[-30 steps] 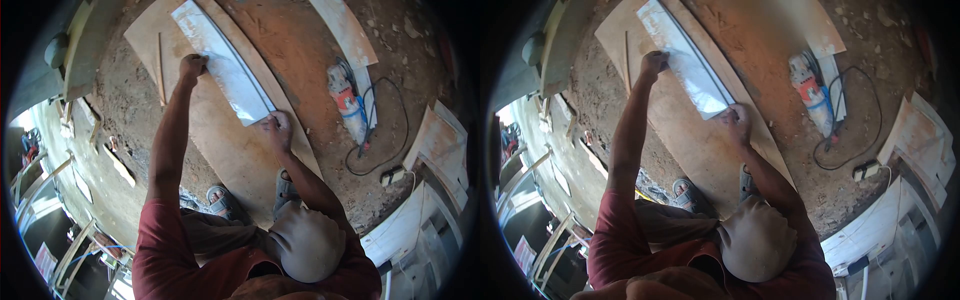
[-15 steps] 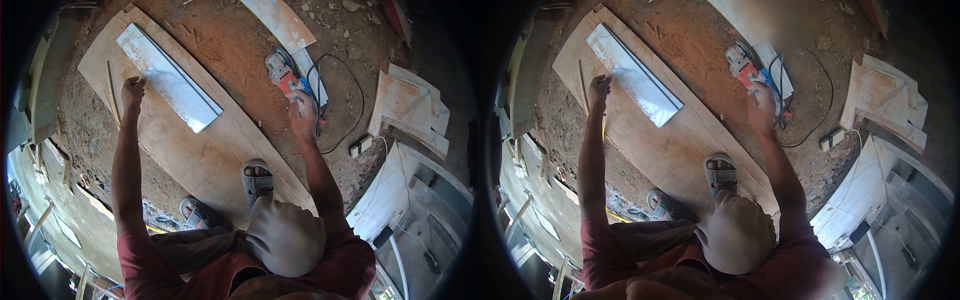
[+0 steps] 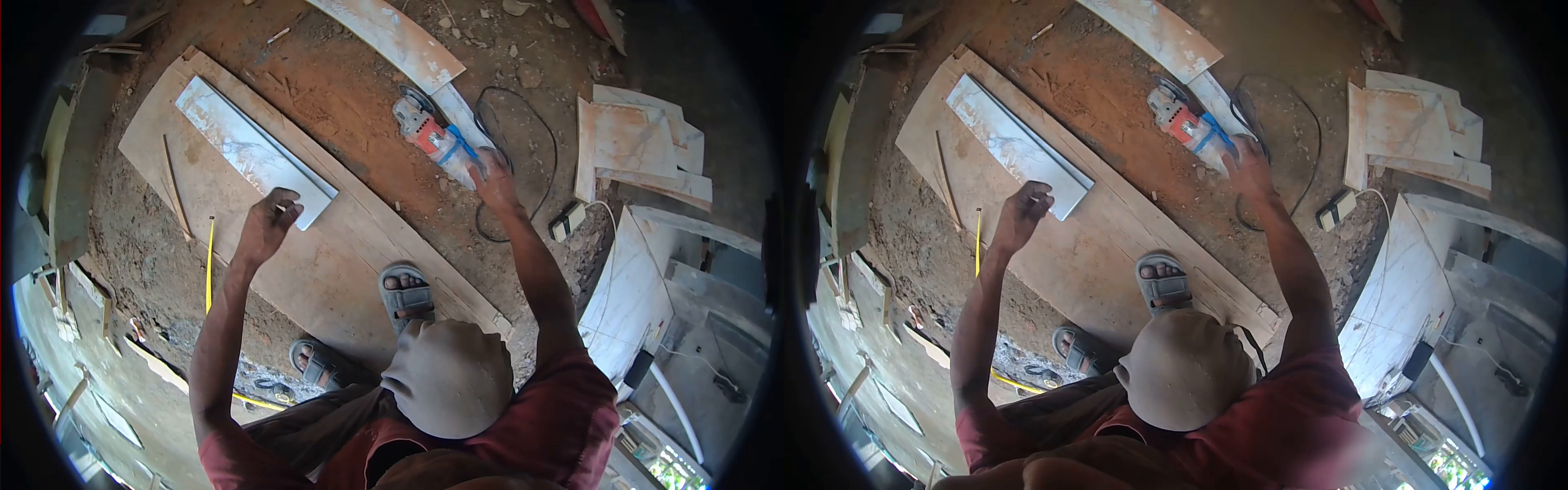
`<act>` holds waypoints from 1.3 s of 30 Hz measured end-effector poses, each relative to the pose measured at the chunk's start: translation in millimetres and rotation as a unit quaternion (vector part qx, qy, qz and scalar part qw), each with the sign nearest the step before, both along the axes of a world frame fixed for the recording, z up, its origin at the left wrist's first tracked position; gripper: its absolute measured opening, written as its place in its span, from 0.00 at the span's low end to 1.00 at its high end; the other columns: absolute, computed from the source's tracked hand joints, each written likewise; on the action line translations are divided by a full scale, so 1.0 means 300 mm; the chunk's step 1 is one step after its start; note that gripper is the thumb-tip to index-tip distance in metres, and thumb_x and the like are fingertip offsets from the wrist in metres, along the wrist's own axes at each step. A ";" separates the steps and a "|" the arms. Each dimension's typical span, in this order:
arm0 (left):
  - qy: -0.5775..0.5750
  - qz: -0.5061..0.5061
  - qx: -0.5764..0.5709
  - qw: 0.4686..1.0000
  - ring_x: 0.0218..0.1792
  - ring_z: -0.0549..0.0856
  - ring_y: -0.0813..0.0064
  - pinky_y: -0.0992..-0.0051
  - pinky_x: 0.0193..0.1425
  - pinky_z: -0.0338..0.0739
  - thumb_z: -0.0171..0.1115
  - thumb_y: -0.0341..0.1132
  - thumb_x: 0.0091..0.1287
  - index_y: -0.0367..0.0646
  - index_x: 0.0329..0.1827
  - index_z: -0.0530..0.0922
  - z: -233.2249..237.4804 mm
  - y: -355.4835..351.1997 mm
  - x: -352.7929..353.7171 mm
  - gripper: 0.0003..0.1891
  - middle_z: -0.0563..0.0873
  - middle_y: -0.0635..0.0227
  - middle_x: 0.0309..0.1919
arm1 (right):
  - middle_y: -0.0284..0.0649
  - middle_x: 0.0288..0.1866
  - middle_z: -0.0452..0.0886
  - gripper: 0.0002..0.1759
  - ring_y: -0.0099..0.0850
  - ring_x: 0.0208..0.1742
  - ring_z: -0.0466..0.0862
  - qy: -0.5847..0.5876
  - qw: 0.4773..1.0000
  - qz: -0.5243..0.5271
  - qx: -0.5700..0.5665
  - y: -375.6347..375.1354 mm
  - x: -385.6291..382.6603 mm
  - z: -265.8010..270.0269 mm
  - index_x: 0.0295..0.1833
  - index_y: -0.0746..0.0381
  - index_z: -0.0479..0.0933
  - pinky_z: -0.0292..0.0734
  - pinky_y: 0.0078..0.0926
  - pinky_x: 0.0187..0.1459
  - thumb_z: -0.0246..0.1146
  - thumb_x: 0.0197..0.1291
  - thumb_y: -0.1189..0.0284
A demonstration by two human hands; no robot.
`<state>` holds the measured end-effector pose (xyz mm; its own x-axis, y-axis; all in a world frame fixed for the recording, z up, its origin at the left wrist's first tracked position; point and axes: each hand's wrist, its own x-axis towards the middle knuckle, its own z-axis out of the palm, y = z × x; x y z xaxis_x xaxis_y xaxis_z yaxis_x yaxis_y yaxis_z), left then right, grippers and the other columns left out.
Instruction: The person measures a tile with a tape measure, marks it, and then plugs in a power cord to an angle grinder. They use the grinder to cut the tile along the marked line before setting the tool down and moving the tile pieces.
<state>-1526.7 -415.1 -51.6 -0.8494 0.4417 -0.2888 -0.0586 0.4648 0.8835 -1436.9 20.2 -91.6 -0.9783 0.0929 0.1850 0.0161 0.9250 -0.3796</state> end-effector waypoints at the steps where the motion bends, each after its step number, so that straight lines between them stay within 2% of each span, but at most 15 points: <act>1: 0.013 -0.050 -0.028 0.998 0.26 0.79 0.73 0.74 0.34 0.75 0.61 0.36 0.64 0.39 0.47 0.75 0.025 0.011 0.030 0.13 0.82 0.63 0.30 | 0.50 0.51 0.76 0.21 0.48 0.51 0.77 -0.001 1.000 -0.008 0.004 0.013 0.021 0.018 0.56 0.63 0.71 0.73 0.39 0.52 0.63 0.57 0.68; 3: 0.032 -0.105 -0.049 0.993 0.26 0.80 0.69 0.71 0.35 0.76 0.62 0.35 0.63 0.39 0.47 0.75 0.071 0.030 0.062 0.13 0.83 0.60 0.31 | 0.46 0.44 0.81 0.11 0.44 0.41 0.82 0.023 0.973 -0.105 -0.205 0.042 0.032 0.097 0.47 0.63 0.77 0.77 0.32 0.43 0.61 0.58 0.73; 7: 0.063 -0.198 -0.089 0.974 0.33 0.84 0.59 0.64 0.37 0.78 0.62 0.33 0.62 0.41 0.47 0.74 0.118 0.007 0.128 0.12 0.84 0.56 0.35 | 0.43 0.43 0.82 0.09 0.39 0.39 0.83 0.081 0.922 -0.231 -0.299 0.213 0.030 0.129 0.43 0.61 0.78 0.77 0.28 0.42 0.60 0.57 0.74; 10: 0.092 -0.272 -0.093 0.953 0.30 0.84 0.60 0.66 0.35 0.78 0.62 0.30 0.61 0.40 0.47 0.74 0.123 -0.031 0.195 0.13 0.82 0.56 0.36 | 0.50 0.46 0.80 0.11 0.44 0.45 0.82 -0.103 0.990 -0.090 -0.019 0.498 0.131 -0.083 0.44 0.62 0.78 0.79 0.35 0.46 0.60 0.56 0.71; 13: 0.081 -0.294 -0.090 0.948 0.30 0.84 0.61 0.67 0.35 0.78 0.62 0.30 0.61 0.39 0.46 0.74 0.119 -0.073 0.273 0.12 0.82 0.56 0.36 | 0.55 0.50 0.78 0.19 0.52 0.48 0.79 -0.258 0.898 -0.308 0.177 0.436 0.238 -0.050 0.49 0.60 0.77 0.75 0.42 0.52 0.61 0.52 0.64; 14: 0.084 -0.300 -0.084 0.947 0.30 0.84 0.61 0.67 0.35 0.78 0.62 0.30 0.61 0.39 0.46 0.74 0.115 -0.082 0.304 0.12 0.82 0.56 0.36 | 0.55 0.50 0.78 0.19 0.52 0.48 0.79 -0.257 0.895 -0.316 0.181 0.481 0.301 -0.072 0.49 0.60 0.77 0.75 0.42 0.52 0.61 0.52 0.64; 16: -0.032 -0.234 -0.062 0.970 0.35 0.84 0.58 0.66 0.37 0.78 0.62 0.31 0.61 0.40 0.46 0.74 0.089 -0.113 0.363 0.12 0.82 0.56 0.35 | 0.56 0.50 0.78 0.28 0.51 0.53 0.78 0.070 0.905 -0.360 0.215 0.546 0.439 -0.128 0.57 0.59 0.72 0.74 0.43 0.54 0.63 0.50 0.59; 19: -0.058 -0.282 -0.056 0.956 0.34 0.84 0.59 0.67 0.36 0.77 0.62 0.30 0.61 0.39 0.46 0.74 0.023 -0.161 0.426 0.12 0.82 0.55 0.35 | 0.58 0.54 0.76 0.37 0.51 0.58 0.75 -0.099 0.797 -0.586 0.109 0.623 0.565 -0.107 0.62 0.62 0.68 0.71 0.42 0.57 0.65 0.48 0.54; 27: -0.061 -0.251 -0.082 0.963 0.34 0.84 0.59 0.67 0.36 0.77 0.62 0.30 0.61 0.38 0.46 0.74 0.009 -0.130 0.428 0.12 0.82 0.54 0.35 | 0.58 0.57 0.74 0.47 0.49 0.60 0.74 -0.168 0.802 -0.570 0.060 0.865 0.698 -0.372 0.60 0.70 0.67 0.69 0.39 0.60 0.67 0.44 0.45; 31: -0.061 -0.255 -0.102 0.960 0.33 0.83 0.59 0.67 0.36 0.78 0.61 0.30 0.61 0.37 0.46 0.74 0.033 -0.115 0.419 0.12 0.82 0.54 0.34 | 0.53 0.55 0.76 0.35 0.46 0.56 0.77 -0.175 0.750 -0.638 -0.020 0.728 0.604 -0.269 0.56 0.68 0.70 0.72 0.41 0.56 0.61 0.54 0.50; 33: -0.060 -0.253 -0.096 0.961 0.32 0.83 0.59 0.67 0.36 0.77 0.61 0.31 0.61 0.38 0.46 0.74 0.027 -0.103 0.426 0.12 0.82 0.54 0.34 | 0.48 0.48 0.79 0.22 0.44 0.45 0.80 0.246 0.602 -0.540 -0.534 0.713 0.597 -0.292 0.54 0.65 0.71 0.75 0.40 0.49 0.56 0.61 0.60; 34: -0.068 -0.252 -0.096 0.960 0.32 0.83 0.59 0.66 0.36 0.77 0.61 0.31 0.61 0.38 0.46 0.74 0.019 -0.103 0.430 0.12 0.82 0.54 0.34 | 0.42 0.42 0.78 0.17 0.39 0.40 0.78 0.278 0.584 -0.424 -0.634 0.763 0.657 -0.338 0.55 0.63 0.70 0.75 0.37 0.44 0.53 0.62 0.69; 37: -0.070 -0.271 -0.100 0.955 0.31 0.83 0.60 0.66 0.35 0.77 0.61 0.31 0.61 0.38 0.45 0.75 0.014 -0.091 0.441 0.11 0.82 0.55 0.34 | 0.40 0.40 0.77 0.20 0.35 0.41 0.76 0.168 0.725 -0.527 -0.410 0.821 0.721 -0.525 0.58 0.61 0.68 0.74 0.34 0.41 0.55 0.59 0.72; 38: -0.062 -0.282 -0.104 0.952 0.31 0.83 0.60 0.66 0.35 0.77 0.62 0.31 0.61 0.38 0.45 0.75 0.014 -0.081 0.437 0.11 0.82 0.55 0.34 | 0.43 0.45 0.77 0.25 0.40 0.46 0.76 0.040 0.823 -0.560 -0.087 0.803 0.678 -0.486 0.61 0.58 0.66 0.74 0.38 0.44 0.57 0.55 0.76; 39: -0.060 -0.281 -0.105 0.952 0.31 0.83 0.60 0.66 0.35 0.77 0.62 0.31 0.61 0.38 0.45 0.75 0.013 -0.074 0.429 0.11 0.82 0.55 0.34 | 0.43 0.45 0.77 0.25 0.40 0.46 0.76 0.041 0.823 -0.560 -0.089 0.795 0.634 -0.439 0.61 0.58 0.66 0.74 0.38 0.44 0.57 0.55 0.76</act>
